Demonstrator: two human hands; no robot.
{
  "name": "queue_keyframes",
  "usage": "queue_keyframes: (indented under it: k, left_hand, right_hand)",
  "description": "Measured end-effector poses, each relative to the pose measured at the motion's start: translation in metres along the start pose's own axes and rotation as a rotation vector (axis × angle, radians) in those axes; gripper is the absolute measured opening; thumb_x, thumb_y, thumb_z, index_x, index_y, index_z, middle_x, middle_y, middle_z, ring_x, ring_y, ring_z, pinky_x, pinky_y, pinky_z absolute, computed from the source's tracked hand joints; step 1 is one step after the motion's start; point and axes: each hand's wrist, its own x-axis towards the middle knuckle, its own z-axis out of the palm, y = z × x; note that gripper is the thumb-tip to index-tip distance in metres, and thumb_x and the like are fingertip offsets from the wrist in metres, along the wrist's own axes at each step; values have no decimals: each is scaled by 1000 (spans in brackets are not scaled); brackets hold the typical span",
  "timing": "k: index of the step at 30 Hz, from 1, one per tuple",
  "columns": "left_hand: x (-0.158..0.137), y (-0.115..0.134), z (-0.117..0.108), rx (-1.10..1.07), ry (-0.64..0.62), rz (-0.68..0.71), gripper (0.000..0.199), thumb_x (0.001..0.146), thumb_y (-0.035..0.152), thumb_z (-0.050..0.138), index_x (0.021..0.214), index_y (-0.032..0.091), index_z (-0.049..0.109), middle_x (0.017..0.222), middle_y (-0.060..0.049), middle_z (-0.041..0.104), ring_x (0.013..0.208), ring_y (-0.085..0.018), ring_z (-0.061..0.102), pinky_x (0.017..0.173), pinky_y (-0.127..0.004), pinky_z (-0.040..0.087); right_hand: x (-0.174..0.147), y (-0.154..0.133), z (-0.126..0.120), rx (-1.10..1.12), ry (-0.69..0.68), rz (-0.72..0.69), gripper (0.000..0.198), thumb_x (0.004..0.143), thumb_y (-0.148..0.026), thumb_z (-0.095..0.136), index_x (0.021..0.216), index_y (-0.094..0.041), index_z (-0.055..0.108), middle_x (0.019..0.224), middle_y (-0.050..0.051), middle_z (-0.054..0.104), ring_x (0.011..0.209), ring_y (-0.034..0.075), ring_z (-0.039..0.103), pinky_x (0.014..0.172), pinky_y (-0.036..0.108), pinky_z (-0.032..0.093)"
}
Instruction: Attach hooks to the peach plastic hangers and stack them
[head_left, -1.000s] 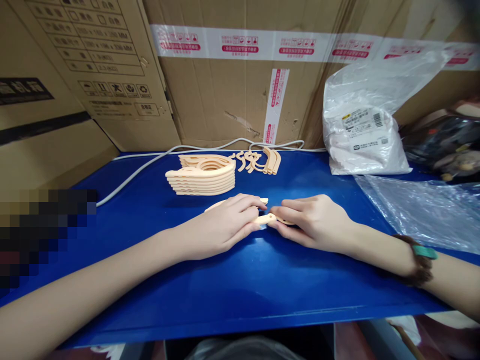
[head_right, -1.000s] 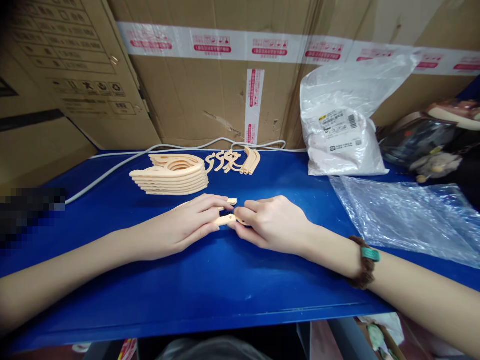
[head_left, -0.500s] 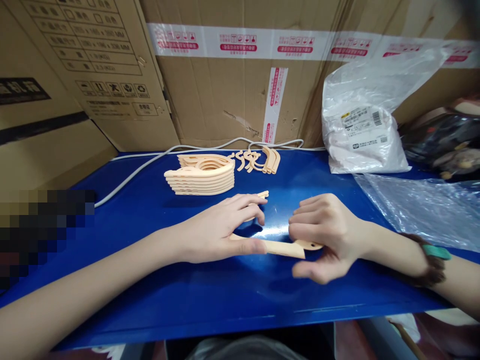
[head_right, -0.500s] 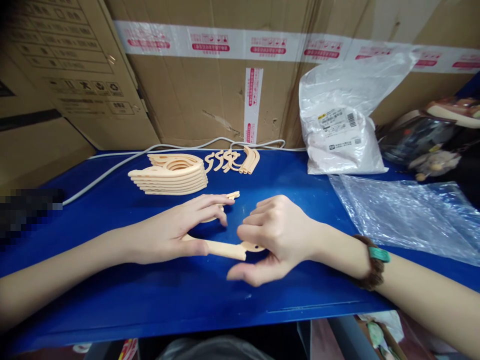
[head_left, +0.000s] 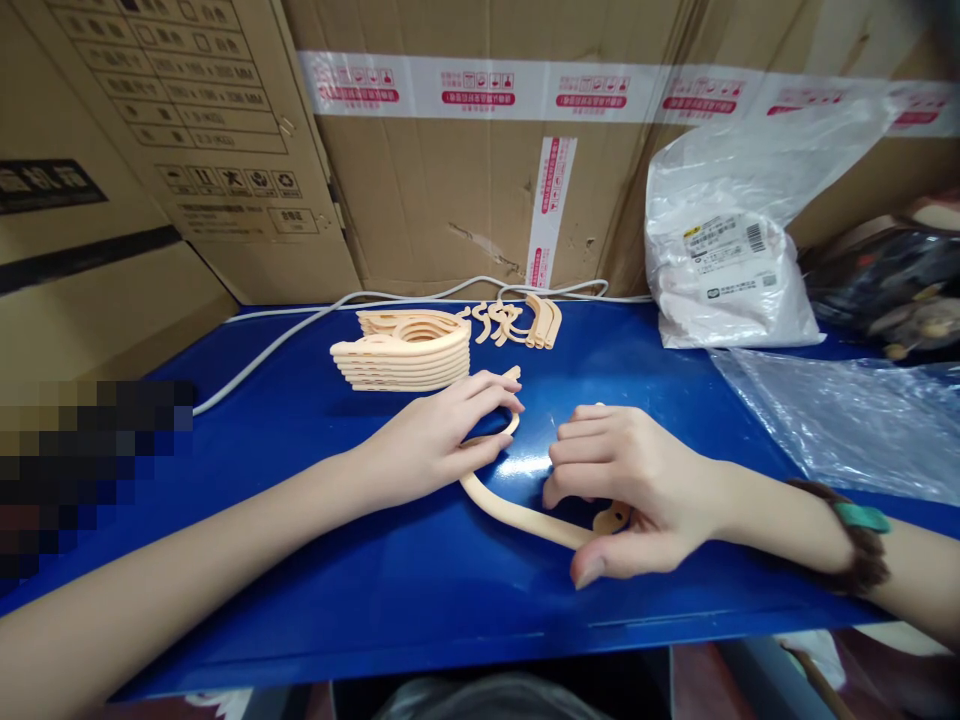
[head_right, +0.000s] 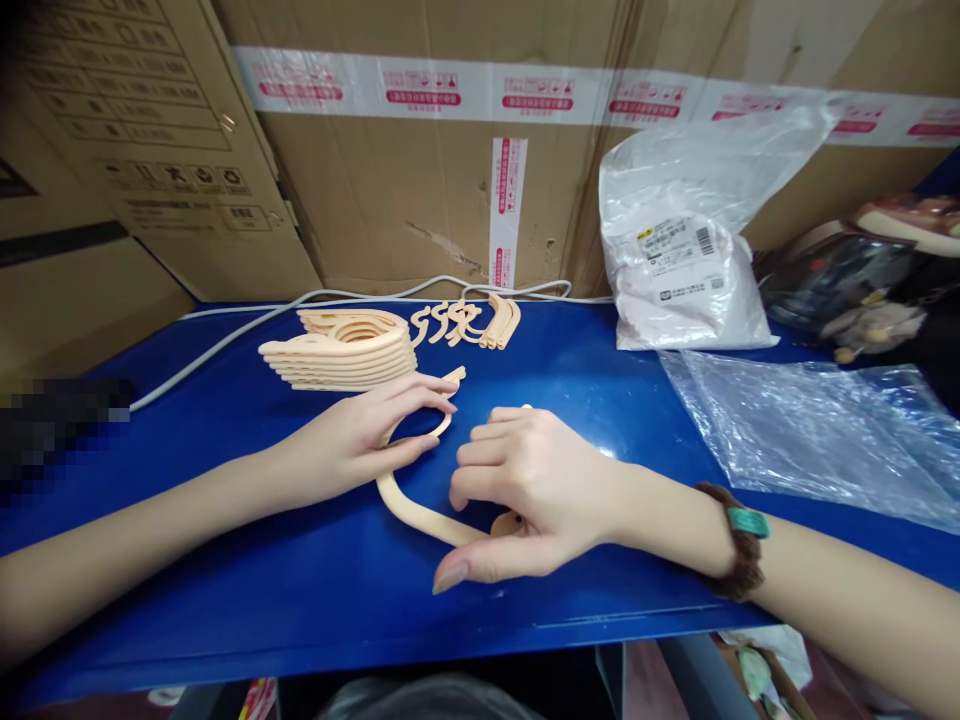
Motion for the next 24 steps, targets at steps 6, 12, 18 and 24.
queue_keyframes:
  k: [6,12,18,24]
  left_hand:
    - [-1,1,0,42,18,-9,25,96,32,45,118,24,53,133,-5,51,128,-21,47,102,-32,42]
    - [0,2,-1,54,8,-26,25,97,32,43,119,24,51,130,-5,53,123,-21,50,101,-34,43]
    - [0,3,-2,76,12,-50,27,97,33,42,121,23,50,125,-6,55,116,-21,54,96,-35,46]
    - [-1,4,-1,120,15,-59,27,97,34,43,121,23,50,125,-6,57,116,-21,54,97,-35,45]
  right_hand:
    - [1,0,-5,-181,37,-6,45,96,-50,41,81,-15,66,70,5,60,70,17,47,66,31,31]
    - [2,-2,-14,-558,101,179,43,97,-43,42,80,-14,68,67,5,59,63,16,49,61,30,30]
    - [0,-6,-13,-509,32,194,50,97,-51,38,84,-13,69,66,3,63,57,15,53,61,30,32]
    - [3,-14,-7,-288,-37,143,57,87,-64,46,92,-12,69,74,5,63,65,17,53,63,32,35]
